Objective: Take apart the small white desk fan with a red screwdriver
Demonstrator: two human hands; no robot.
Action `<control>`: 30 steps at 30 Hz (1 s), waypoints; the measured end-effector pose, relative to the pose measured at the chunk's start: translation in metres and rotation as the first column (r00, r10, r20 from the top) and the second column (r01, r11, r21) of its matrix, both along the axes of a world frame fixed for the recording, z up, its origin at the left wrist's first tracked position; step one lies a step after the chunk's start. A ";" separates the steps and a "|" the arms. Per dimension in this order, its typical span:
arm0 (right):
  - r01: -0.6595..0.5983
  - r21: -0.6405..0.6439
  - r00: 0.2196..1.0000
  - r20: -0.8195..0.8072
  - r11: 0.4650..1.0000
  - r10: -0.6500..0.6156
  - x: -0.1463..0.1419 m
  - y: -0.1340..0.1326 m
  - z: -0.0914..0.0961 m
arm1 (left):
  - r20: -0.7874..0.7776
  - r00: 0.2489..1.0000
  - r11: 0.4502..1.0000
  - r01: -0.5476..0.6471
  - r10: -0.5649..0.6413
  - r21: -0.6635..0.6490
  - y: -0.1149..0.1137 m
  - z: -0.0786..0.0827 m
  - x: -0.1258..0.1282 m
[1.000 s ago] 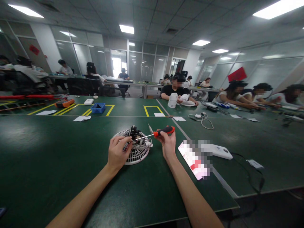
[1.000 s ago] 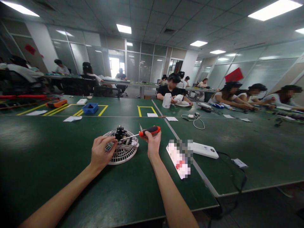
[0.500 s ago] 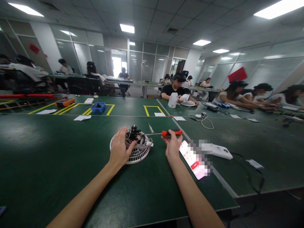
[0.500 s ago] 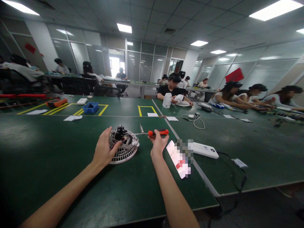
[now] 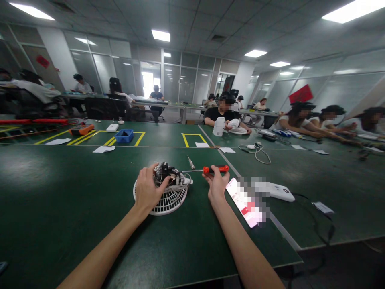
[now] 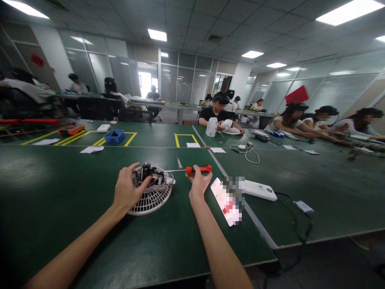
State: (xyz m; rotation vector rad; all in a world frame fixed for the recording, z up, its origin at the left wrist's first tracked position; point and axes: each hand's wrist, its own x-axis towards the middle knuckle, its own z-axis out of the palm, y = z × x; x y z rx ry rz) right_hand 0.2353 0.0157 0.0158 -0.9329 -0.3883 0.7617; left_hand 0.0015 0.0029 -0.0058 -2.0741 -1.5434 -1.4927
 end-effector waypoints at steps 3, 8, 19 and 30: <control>-0.015 -0.006 1.000 0.003 1.000 0.015 0.000 0.000 -0.002 | 0.029 0.999 1.000 0.023 -0.023 0.010 -0.001 0.001 -0.001; -0.036 -0.014 0.999 -0.006 0.999 0.036 0.000 0.000 -0.002 | 0.070 0.996 0.998 0.055 -0.056 0.017 -0.002 0.002 -0.001; -0.075 -0.030 0.997 -0.037 0.997 0.074 -0.006 -0.002 -0.002 | 0.084 0.995 0.998 0.055 -0.052 -0.037 -0.002 0.003 -0.002; -0.103 -0.080 0.994 -0.043 0.992 0.100 -0.017 -0.005 -0.004 | 0.099 0.994 0.997 0.060 -0.054 -0.054 -0.003 0.003 -0.001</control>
